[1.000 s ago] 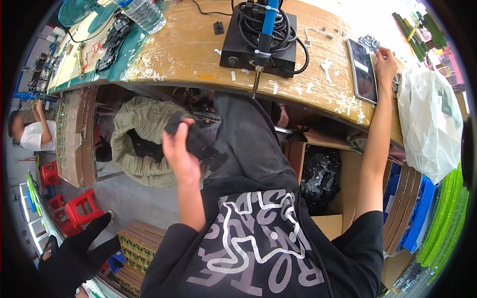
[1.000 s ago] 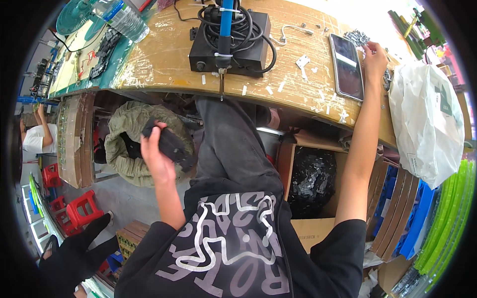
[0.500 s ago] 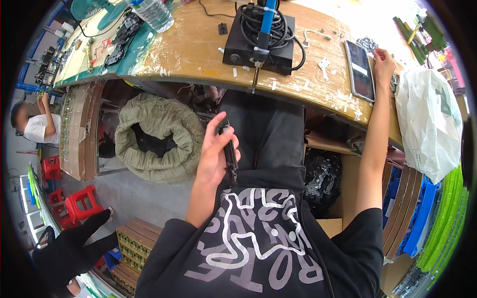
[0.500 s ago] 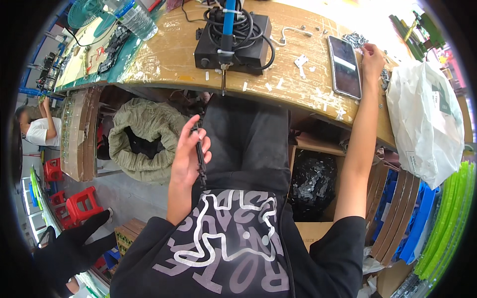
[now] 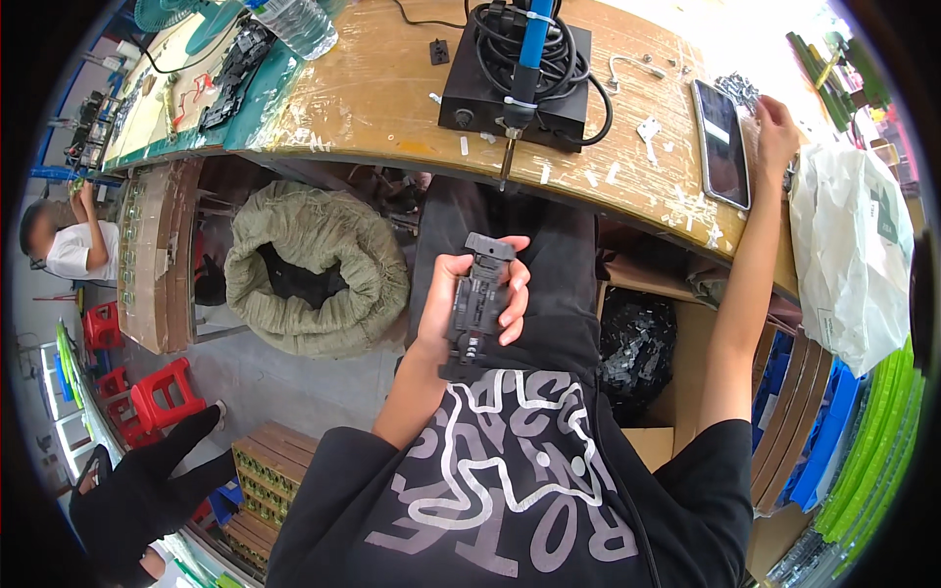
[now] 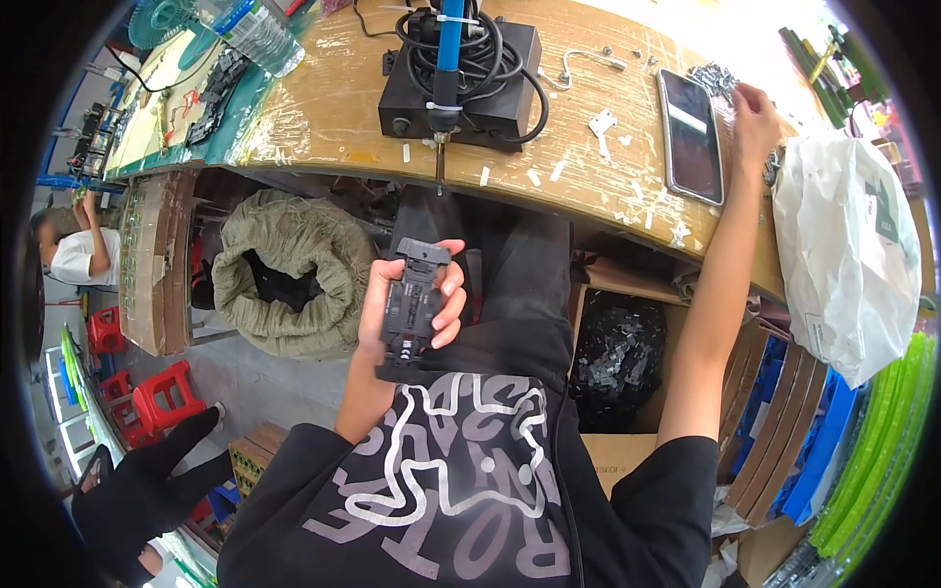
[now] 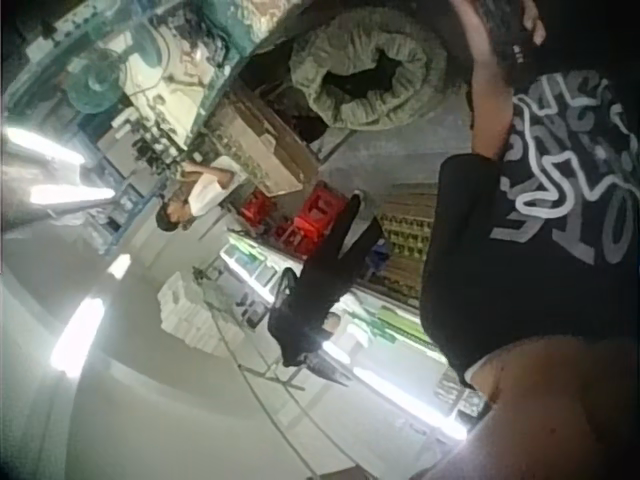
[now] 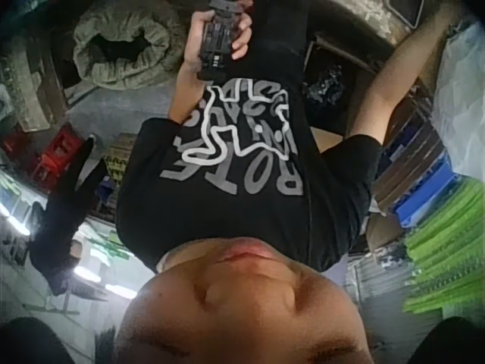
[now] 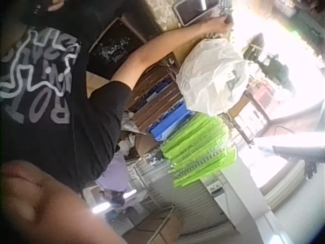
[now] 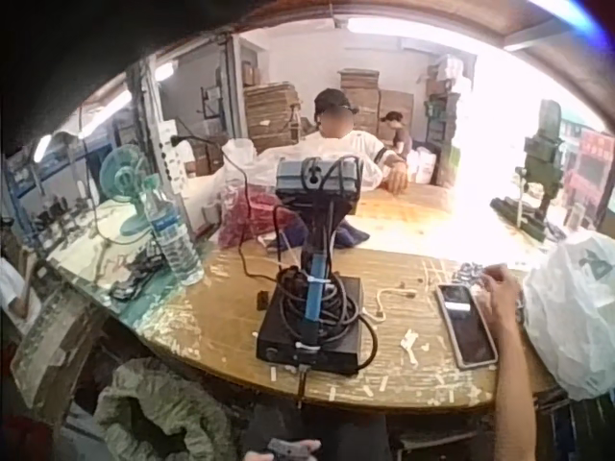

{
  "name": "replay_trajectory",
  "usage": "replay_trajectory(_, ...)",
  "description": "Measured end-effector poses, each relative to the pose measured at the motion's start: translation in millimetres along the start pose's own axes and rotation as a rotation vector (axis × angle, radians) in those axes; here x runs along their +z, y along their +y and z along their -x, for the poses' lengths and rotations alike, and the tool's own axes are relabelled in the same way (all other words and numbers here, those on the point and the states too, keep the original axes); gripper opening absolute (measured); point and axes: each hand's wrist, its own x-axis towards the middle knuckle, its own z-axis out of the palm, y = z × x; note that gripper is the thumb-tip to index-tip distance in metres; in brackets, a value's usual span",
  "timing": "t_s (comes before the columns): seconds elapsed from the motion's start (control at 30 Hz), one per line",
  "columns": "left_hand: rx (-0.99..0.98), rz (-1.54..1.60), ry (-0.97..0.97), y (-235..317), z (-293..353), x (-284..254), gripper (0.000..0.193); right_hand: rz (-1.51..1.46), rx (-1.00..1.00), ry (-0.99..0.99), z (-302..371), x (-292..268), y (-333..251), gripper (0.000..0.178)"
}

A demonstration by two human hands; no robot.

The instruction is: The person repeatedly picks up small metal components from a table and inserts them into a black plastic housing. They hold the housing under a stationary soldering iron, then place the assembled unit into a cloth bag. The cycle repeats with new components throughout the clip.

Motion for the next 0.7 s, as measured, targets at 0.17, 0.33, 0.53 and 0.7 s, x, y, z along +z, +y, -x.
replay_trajectory(0.17, 0.031, -0.181, 0.126, 1, -6, 9, 0.058, -0.274, -0.042, 0.258, 0, -32, -24, 0.013)
replay_trajectory(0.33, 0.26, -0.375, 0.131, 7, -2, 11, 0.062, -0.254, -0.076, 0.432, 75, -65, -137, 0.013)
replay_trajectory(0.53, 0.547, -0.182, 0.2, 8, -8, 25, 0.033, -1.018, 0.097, -0.237, 217, -24, -218, 0.025)
replay_trajectory(0.7, 0.625, -0.145, 0.203, 7, -12, 29, 0.028, -1.18, 0.487, -0.473, 270, -8, -240, 0.027)
